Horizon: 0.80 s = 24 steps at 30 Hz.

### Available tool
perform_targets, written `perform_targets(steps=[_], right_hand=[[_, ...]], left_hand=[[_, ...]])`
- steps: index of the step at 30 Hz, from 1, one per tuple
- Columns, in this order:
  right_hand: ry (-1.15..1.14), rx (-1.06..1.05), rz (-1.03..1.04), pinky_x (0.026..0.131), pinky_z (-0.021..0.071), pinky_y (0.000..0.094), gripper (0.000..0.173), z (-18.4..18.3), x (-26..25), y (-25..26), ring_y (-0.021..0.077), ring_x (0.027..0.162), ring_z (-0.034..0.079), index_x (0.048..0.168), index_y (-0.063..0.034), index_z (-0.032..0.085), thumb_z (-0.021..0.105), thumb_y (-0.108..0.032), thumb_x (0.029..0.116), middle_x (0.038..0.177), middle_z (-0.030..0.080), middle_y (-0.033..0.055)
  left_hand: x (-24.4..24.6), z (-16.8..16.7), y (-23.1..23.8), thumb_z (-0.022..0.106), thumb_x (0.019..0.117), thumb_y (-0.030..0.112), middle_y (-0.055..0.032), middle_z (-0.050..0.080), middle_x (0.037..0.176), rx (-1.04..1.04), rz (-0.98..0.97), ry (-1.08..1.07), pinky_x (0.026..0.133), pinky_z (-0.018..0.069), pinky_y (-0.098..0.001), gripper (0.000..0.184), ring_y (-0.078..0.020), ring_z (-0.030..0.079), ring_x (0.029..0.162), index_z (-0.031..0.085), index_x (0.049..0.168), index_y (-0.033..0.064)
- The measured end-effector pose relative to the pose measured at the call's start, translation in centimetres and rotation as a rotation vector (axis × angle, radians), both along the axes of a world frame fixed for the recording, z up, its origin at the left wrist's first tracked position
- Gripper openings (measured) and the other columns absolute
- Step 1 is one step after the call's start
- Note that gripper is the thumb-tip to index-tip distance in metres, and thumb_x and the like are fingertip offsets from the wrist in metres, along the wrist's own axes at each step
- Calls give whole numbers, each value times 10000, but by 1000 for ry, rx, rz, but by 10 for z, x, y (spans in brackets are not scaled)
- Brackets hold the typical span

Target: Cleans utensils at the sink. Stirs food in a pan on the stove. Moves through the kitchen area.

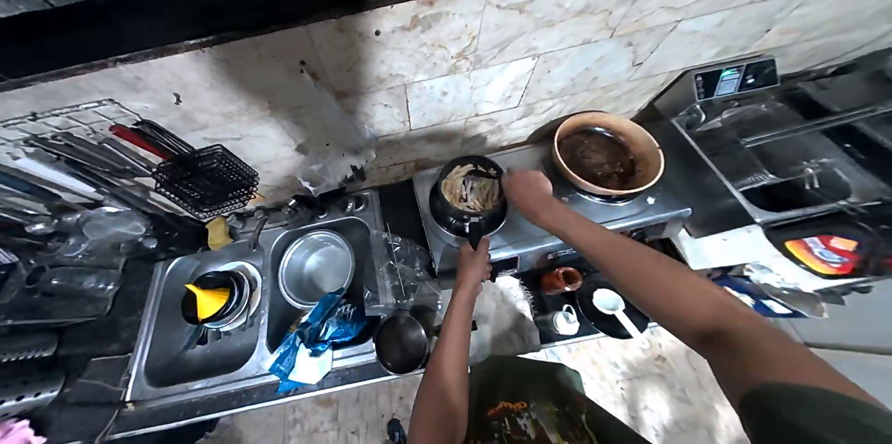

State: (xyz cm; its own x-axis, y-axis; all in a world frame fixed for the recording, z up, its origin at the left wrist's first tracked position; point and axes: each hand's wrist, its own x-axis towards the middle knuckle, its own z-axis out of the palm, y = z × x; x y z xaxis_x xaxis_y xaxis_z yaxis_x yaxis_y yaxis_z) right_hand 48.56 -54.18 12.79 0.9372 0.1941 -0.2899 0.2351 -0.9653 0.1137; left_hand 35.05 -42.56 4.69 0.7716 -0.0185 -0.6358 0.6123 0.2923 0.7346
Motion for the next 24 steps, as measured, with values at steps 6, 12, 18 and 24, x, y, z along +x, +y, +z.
perform_targets(steps=[6,12,18,24], right_hand=[[141,-38,24,672,543,644,95,41,-19,0,454,915,688,986,-48,716,665,-104,929,1013,700,224],[82,-37,117,662,553,635,154,37,-1,11,451,925,689,1078,-64,697,666,-117,937,1093,691,205],[-39,47,179,691,568,606,214,-9,2,6,424,974,677,1113,-63,730,658,-22,916,1222,663,165],[-74,23,107,655,556,607,187,18,-3,1,444,964,671,1076,-82,733,684,-33,902,1155,682,182]], left_hand=[[0,0,1,525,1084,344,10,423,649,-14,-1,-11,395,375,-228,277,-87,384,430,504,1098,69],[1,0,2,532,1080,351,11,424,651,-1,0,-8,396,376,-228,283,-87,385,432,505,1107,71],[0,-1,1,518,1086,350,7,429,657,4,-13,-14,404,381,-235,288,-92,392,441,512,1110,64],[1,-2,0,518,1084,366,8,426,655,9,-18,-5,403,376,-235,299,-92,388,441,511,1117,69]])
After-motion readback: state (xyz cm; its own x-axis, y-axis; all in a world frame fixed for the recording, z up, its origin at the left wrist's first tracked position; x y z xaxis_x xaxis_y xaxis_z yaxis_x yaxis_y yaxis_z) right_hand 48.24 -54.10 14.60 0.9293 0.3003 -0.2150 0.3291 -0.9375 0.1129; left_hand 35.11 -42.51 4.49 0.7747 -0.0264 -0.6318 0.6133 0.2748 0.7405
